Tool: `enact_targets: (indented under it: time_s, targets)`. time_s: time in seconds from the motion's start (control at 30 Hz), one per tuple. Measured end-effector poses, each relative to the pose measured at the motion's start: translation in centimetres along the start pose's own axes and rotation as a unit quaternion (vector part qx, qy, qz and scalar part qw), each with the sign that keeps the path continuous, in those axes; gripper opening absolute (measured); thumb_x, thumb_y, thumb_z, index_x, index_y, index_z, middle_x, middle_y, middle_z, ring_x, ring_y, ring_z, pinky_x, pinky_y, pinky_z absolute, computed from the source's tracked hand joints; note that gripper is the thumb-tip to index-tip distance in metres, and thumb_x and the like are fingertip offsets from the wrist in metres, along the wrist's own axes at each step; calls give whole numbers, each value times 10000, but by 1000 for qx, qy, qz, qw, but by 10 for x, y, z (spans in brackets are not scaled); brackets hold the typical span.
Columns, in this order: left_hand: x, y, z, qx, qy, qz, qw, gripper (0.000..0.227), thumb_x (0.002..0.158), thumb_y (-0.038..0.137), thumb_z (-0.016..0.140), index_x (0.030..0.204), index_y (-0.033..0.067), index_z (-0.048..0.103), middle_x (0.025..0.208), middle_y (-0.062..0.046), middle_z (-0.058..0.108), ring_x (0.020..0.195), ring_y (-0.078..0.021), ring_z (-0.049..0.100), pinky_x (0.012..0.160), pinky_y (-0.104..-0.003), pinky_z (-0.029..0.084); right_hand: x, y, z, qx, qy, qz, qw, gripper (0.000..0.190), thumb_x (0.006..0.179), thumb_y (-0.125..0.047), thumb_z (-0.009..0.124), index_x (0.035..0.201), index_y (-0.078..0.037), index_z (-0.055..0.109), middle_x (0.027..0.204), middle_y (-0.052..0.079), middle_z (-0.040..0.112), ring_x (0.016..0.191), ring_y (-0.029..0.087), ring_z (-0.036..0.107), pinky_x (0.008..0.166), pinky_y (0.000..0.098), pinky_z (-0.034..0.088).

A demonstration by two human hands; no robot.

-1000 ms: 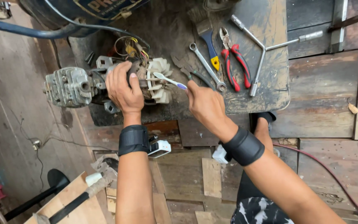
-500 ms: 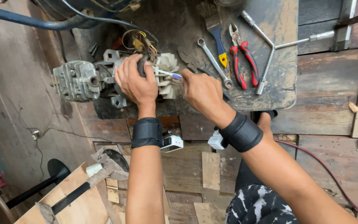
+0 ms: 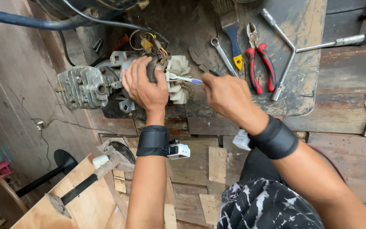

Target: Cleaning and assembling an air compressor motor component using a toothbrush and various tools.

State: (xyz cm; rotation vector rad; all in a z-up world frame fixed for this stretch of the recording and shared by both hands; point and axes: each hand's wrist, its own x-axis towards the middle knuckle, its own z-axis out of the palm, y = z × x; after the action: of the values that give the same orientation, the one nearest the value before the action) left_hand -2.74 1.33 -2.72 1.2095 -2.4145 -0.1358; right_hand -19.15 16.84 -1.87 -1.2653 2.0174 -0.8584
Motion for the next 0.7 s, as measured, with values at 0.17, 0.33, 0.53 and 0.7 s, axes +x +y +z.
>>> enact_targets:
  time_s: [0.17,0.33,0.53,0.7]
  targets:
    - [5,4,-1,8,-3,-4,1000,302,915,286,649,1142,97,711,1225,-74,718,1245,-301,615,1217,-508,288,4,11,-7,5,1,-8,1000,171,989,-237,609,924,-88,658,638,190,641,615,428,643,549,540,471]
    - [8,8,-2,7,-5,-2,1000,303,910,280,639,1143,98,707,1245,-79,713,1256,-303,613,1220,-507,283,22,-3,10,40,25,-15,999,131,946,-225,629,944,-107,686,639,186,649,604,425,648,529,545,473]
    - [4,0,0,3,-3,-7,1000,299,911,269,626,1142,100,713,1242,-70,714,1258,-290,621,1228,-513,284,8,15,-14,-25,14,21,999,191,968,-260,653,894,-84,644,680,161,666,669,412,657,556,531,467]
    - [4,2,-2,-1,13,-7,1000,302,913,269,629,1148,100,715,1242,-70,716,1258,-285,615,1219,-511,302,10,1,4,-40,83,-32,995,193,963,-250,669,892,-76,629,734,160,647,701,409,642,590,524,460]
